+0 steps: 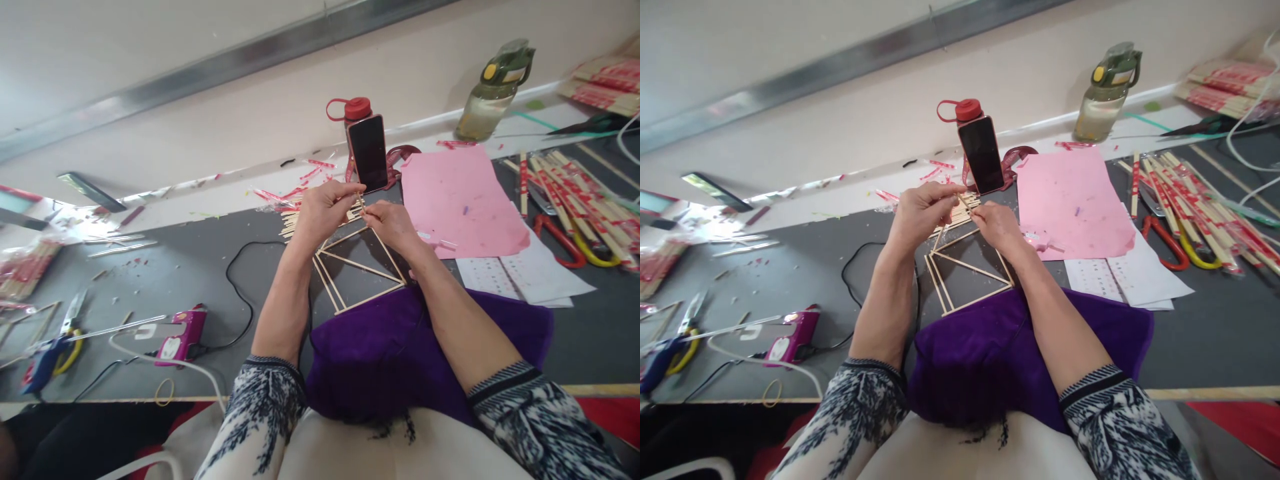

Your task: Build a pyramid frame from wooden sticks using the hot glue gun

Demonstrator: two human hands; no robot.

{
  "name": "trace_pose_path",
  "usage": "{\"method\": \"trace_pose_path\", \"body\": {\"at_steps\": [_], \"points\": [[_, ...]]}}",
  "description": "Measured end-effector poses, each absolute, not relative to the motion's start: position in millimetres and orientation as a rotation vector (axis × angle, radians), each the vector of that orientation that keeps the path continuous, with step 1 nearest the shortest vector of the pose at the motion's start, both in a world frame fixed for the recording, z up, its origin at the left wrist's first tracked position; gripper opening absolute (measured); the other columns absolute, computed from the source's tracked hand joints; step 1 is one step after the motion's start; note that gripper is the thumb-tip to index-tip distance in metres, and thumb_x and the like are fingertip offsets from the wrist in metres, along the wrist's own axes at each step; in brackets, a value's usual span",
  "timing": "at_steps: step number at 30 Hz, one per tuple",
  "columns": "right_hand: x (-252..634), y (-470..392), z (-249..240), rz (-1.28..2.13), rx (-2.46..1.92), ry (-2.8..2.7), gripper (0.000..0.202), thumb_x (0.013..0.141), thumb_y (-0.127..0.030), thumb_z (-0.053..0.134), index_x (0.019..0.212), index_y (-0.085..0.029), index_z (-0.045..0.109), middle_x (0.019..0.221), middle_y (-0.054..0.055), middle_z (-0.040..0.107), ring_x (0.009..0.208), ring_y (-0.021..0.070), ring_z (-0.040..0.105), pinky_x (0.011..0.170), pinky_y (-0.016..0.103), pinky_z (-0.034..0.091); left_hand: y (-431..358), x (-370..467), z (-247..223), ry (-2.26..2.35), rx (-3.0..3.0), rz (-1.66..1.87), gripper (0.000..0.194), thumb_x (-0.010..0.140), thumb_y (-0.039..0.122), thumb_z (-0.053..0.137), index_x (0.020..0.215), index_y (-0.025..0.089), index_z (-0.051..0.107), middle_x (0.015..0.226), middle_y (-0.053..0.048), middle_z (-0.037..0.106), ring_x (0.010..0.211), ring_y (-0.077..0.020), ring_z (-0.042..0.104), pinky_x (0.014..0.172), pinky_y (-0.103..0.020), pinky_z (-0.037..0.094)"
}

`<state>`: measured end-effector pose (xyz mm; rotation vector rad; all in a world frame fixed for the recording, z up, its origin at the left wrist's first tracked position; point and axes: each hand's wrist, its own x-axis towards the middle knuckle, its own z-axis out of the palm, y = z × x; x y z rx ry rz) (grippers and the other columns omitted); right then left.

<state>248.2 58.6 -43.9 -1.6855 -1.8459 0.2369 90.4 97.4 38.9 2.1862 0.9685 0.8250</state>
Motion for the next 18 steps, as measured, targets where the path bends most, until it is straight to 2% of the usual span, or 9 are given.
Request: {"method": "trace_pose_path", "body": {"at_steps": [10, 18], "points": [[248.9, 58.6, -45.6, 0.238, -1.687, -1.827, 0.025, 0.091, -0.026, 0.048, 0.091, -0.019, 0.072, 0.088, 0.005, 0.068, 0.081, 0.0177, 0.061, 0.069, 0.027, 0.037, 96.0, 92.6, 38.7, 0.997, 2.161, 0.828, 0.03, 0.083, 0.019, 0.052, 0.104, 0.018, 0.073, 0.093, -0.004, 0.071, 0.05, -0.0029, 0.056, 0.053, -0.016, 0.046], [248.4, 58.1, -43.2, 0.175, -1.727, -1.861, 0.025, 0.091, -0.026, 0.049, 0.089, -0.018, 0.073, 0.084, 0.006, 0.067, 0.078, 0.0181, 0.061, 0.066, 0.027, 0.035, 96.3, 93.6, 36.5, 1.01, 2.113, 0.821, 0.029, 0.084, 0.025, 0.053, 0.103, 0.017, 0.073, 0.092, -0.004, 0.071, 0.05, -0.0042, 0.057, 0.047, -0.016, 0.044]]}}
